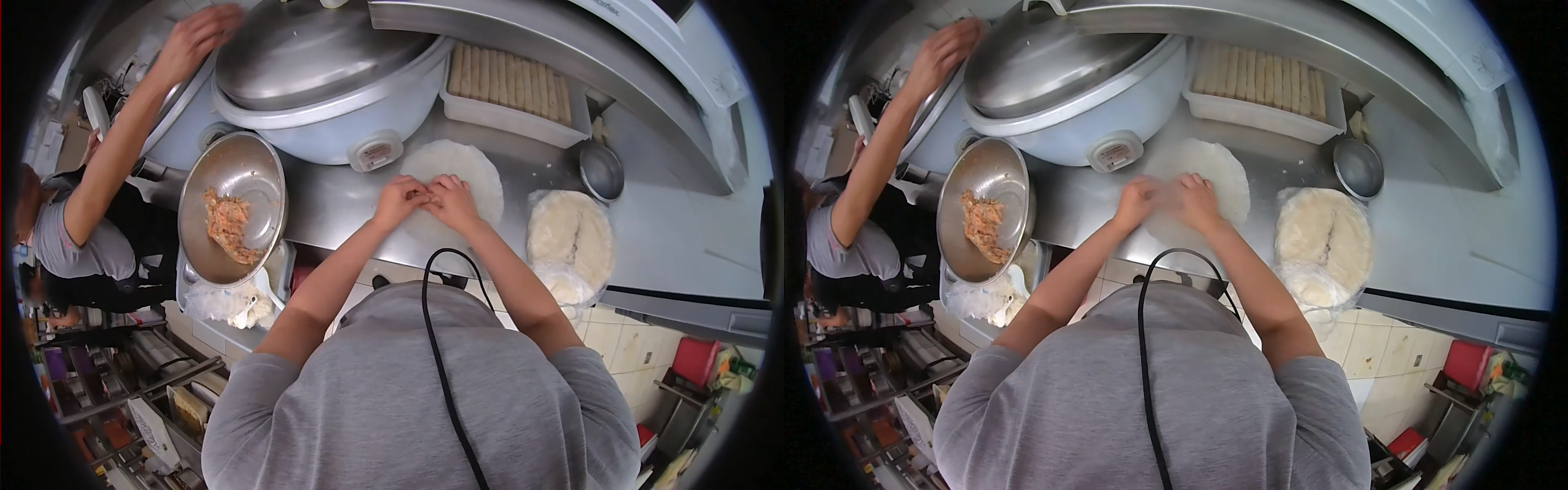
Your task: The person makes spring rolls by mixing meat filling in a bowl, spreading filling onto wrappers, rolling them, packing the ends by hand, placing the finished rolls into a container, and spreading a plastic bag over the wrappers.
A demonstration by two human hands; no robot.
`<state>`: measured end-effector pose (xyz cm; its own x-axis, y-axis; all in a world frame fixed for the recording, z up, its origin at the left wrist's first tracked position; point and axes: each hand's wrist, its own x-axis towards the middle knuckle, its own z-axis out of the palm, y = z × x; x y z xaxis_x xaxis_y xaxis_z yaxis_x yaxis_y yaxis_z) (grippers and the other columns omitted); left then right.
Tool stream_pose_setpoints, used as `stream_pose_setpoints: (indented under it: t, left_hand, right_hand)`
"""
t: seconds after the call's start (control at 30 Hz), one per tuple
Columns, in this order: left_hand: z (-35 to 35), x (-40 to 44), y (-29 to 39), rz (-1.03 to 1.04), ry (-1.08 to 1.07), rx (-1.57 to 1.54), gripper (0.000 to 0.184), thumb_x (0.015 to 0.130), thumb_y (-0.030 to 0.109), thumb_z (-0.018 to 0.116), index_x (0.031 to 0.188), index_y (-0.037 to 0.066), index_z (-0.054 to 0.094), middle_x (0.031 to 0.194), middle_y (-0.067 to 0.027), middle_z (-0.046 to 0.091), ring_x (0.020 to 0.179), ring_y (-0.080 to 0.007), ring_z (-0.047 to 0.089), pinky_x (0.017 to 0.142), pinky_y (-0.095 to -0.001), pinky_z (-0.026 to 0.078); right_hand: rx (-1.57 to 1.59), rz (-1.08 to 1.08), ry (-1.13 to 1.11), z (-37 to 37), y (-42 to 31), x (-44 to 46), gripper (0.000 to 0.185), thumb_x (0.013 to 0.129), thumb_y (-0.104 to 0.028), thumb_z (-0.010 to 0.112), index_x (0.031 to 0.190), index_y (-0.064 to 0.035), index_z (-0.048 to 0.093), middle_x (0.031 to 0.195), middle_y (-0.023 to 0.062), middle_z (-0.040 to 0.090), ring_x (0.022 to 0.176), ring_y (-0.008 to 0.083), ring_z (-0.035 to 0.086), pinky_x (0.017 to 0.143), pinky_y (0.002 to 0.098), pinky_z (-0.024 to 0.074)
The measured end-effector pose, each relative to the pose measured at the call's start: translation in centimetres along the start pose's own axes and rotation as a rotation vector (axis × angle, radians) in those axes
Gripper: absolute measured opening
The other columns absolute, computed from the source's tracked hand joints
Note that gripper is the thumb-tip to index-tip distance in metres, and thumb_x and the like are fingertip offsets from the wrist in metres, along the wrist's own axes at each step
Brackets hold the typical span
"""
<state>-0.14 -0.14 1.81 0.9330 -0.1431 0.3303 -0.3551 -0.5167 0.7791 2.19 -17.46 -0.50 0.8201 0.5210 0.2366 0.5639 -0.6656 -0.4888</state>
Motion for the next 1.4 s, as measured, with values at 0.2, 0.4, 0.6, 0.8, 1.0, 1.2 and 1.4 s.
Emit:
stream_pose_setpoints:
  t: [0.2,0.4,0.6,0.8,1.0,1.2,1.4]
  left_hand:
    - [1.6,1.1,0.9,0.096,0.006,0.066,0.015,0.063,0.011,0.075,0.074,0.005,0.067,0.073,-0.0083,0.062,0.074,-0.0265,0.057,0.068,-0.0353,0.046]
    - [3.0,1.4,0.9,0.033,-0.06,0.005,0.016,0.062,0.01,0.075,0.076,0.006,0.068,0.074,-0.008,0.062,0.076,-0.0265,0.058,0.068,-0.0356,0.047]
    - [4.4,1.7,1.7,0.017,-0.068,0.036,0.016,0.063,0.01,0.075,0.077,0.006,0.068,0.076,-0.0077,0.062,0.075,-0.0254,0.059,0.068,-0.0351,0.048]
    - [4.8,2.1,2.0,0.064,-0.11,-0.001,0.014,0.064,0.01,0.075,0.075,0.006,0.068,0.075,-0.0073,0.063,0.075,-0.0252,0.059,0.068,-0.0348,0.048]
    - [6.3,2.5,2.2,0.095,-0.116,0.042,0.013,0.064,0.01,0.074,0.074,0.006,0.067,0.074,-0.0075,0.063,0.074,-0.0256,0.059,0.068,-0.0348,0.047]
    - [7.8,3.0,2.6,0.07,-0.151,0.039,0.011,0.067,0.015,0.067,0.075,0.007,0.068,0.077,-0.0103,0.064,0.073,-0.0291,0.06,0.068,-0.0368,0.047]
    - [7.8,3.6,3.4,0.05,-0.187,-0.031,0.012,0.068,0.014,0.067,0.076,0.005,0.067,0.077,-0.011,0.064,0.074,-0.0288,0.061,0.068,-0.0358,0.048]
  right_hand:
    - [-0.047,0.026,0.186,-1.7,0.3,-1.1,0.025,0.072,-0.027,0.071,0.092,-0.0127,0.067,0.097,-0.0021,0.059,0.095,0.0195,0.05,0.08,0.0377,0.0362]
    - [-0.05,-0.046,0.127,-1.9,2.4,-1.9,0.02,0.073,-0.025,0.07,0.088,-0.0127,0.068,0.093,-0.0033,0.06,0.094,0.0193,0.051,0.08,0.0377,0.0361]
    - [0.082,0.065,0.088,-2.1,3.1,-2.9,0.019,0.068,-0.018,0.068,0.085,-0.0117,0.067,0.1,-0.0019,0.058,0.099,0.0191,0.048,0.084,0.0381,0.0343]
    - [0.027,0.069,0.14,-4.4,2.4,-3.6,0.018,0.07,-0.017,0.067,0.087,-0.0114,0.066,0.098,-0.0004,0.058,0.101,0.0196,0.049,0.085,0.0367,0.0356]
    - [0.087,0.042,0.114,-4.2,4.3,-4.0,0.017,0.072,-0.016,0.067,0.087,-0.0095,0.066,0.096,0.0002,0.058,0.099,0.0201,0.05,0.086,0.0365,0.0384]
    - [0.127,0.093,0.124,-4.4,5.2,-4.9,0.017,0.072,-0.016,0.067,0.088,-0.0098,0.067,0.093,0.0001,0.058,0.097,0.0209,0.051,0.083,0.0365,0.0408]
    - [0.02,0.089,0.32,-5.4,4.7,-5.3,0.019,0.071,-0.016,0.068,0.088,-0.0099,0.065,0.093,0.0015,0.057,0.094,0.0219,0.052,0.08,0.0363,0.0435]
